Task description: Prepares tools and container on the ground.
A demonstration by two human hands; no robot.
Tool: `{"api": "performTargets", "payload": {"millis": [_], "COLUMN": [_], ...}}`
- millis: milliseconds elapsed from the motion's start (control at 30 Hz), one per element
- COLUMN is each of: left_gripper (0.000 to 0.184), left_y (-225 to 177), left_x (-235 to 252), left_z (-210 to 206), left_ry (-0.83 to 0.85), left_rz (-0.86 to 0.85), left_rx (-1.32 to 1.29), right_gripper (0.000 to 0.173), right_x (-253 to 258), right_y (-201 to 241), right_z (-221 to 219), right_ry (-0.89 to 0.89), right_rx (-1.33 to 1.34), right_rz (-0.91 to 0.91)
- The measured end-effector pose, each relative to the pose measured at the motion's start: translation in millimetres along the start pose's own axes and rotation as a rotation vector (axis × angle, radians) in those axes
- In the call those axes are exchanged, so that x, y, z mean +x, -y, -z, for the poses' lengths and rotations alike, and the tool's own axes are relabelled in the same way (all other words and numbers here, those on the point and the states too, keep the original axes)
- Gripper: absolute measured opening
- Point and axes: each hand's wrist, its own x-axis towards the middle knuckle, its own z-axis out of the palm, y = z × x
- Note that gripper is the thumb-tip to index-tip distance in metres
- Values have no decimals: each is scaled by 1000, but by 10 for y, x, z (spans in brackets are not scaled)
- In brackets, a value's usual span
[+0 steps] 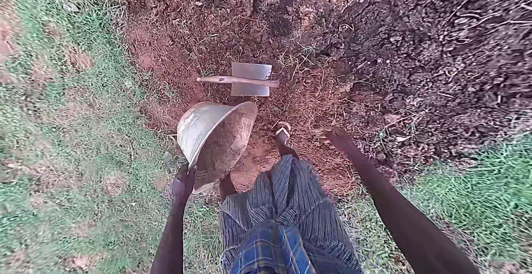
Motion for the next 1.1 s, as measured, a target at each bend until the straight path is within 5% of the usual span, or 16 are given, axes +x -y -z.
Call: {"api": "performTargets", "payload": {"millis": [233, 367, 600, 800, 1100], "left_gripper": [31, 27, 22, 25, 33], "left_y": [84, 268, 1123, 1994, 2110], "left_x": [435, 758, 765, 657, 984], "left_z": [-740, -1223, -1808, -2198, -2318], "left_ry": [64, 88, 214, 359, 561], "left_rz": [-276, -488, -434, -355, -24], "left_rx": [-14, -92, -280, -309, -270], "right_gripper": [64, 69, 36, 38, 37], "right_x": [427, 518, 672, 417, 707], "right_y": [537, 740, 314, 91, -18], "right_z": [-1349, -2091, -3252, -3867, -4353], "right_ry": [57, -32, 88, 346, 662], "right_rx": [-545, -790, -957, -1201, -1413], "right_rz": [388, 394, 504, 371, 161]}}
